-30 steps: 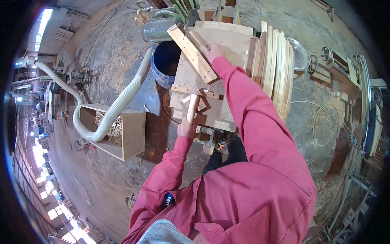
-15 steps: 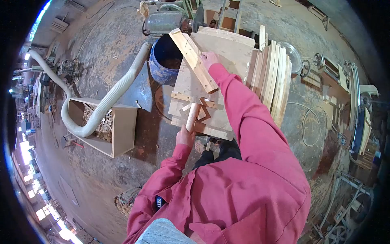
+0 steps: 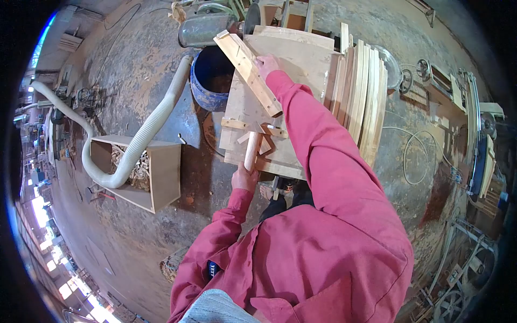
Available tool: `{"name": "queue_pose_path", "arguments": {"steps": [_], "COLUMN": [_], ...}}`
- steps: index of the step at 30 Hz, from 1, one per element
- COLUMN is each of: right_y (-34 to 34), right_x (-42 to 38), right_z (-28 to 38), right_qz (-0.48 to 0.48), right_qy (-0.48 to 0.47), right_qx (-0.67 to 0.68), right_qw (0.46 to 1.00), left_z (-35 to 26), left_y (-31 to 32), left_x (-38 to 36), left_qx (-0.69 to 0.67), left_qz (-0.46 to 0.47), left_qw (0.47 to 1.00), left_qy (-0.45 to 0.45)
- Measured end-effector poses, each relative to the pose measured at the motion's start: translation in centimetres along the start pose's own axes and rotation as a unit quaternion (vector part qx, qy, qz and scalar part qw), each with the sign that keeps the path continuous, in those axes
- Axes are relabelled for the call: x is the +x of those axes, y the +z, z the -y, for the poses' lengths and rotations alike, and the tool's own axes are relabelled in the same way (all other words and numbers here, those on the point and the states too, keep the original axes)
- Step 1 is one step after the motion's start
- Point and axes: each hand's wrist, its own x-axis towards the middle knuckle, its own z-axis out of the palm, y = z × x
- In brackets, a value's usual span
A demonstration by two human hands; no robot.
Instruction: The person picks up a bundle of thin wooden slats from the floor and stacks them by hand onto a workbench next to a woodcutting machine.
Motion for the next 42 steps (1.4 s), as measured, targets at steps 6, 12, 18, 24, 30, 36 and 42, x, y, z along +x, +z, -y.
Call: {"name": "queue_pose_path", "arguments": {"steps": [6,12,18,24,30,36,42], "right_y": [0.3,-1.0,0.8,-3.3,-1.8,-1.2,0.1], "right_x": [3.3,5.7,6.7,-2.9,-5.8,-3.6,-1.5], "right_z": [-1.7,-1.8,-7.4,-2.7,-1.8,1.5,1.7], "right_qz": [-0.016,-0.002,-0.083,-0.069,-0.028,0.001,0.024], "right_qy": [-0.007,0.025,0.067,0.017,-0.023,0.004,0.052], "right_qx": [-0.016,-0.007,-0.01,0.002,-0.042,0.028,0.047], "right_qw": [1.0,1.0,0.994,0.998,0.998,1.0,0.997], "left_z": [-2.2,-3.4,-2.9,-1.7,0.1,1.0,0.8], "left_y": [0.1,-0.1,0.2,0.6,0.1,-0.7,-0.9], "left_x": [2.5,4.0,4.0,2.7,-0.1,-1.9,-1.9], "left_qx": [0.012,0.008,0.009,0.033,0.013,-0.005,0.002], "left_qz": [-0.016,-0.033,-0.048,-0.048,-0.029,0.014,0.032], "left_qw": [1.0,0.999,0.998,0.998,0.999,1.0,0.999], "left_qy": [0.0,0.014,0.032,0.018,0.002,-0.013,-0.017]}}
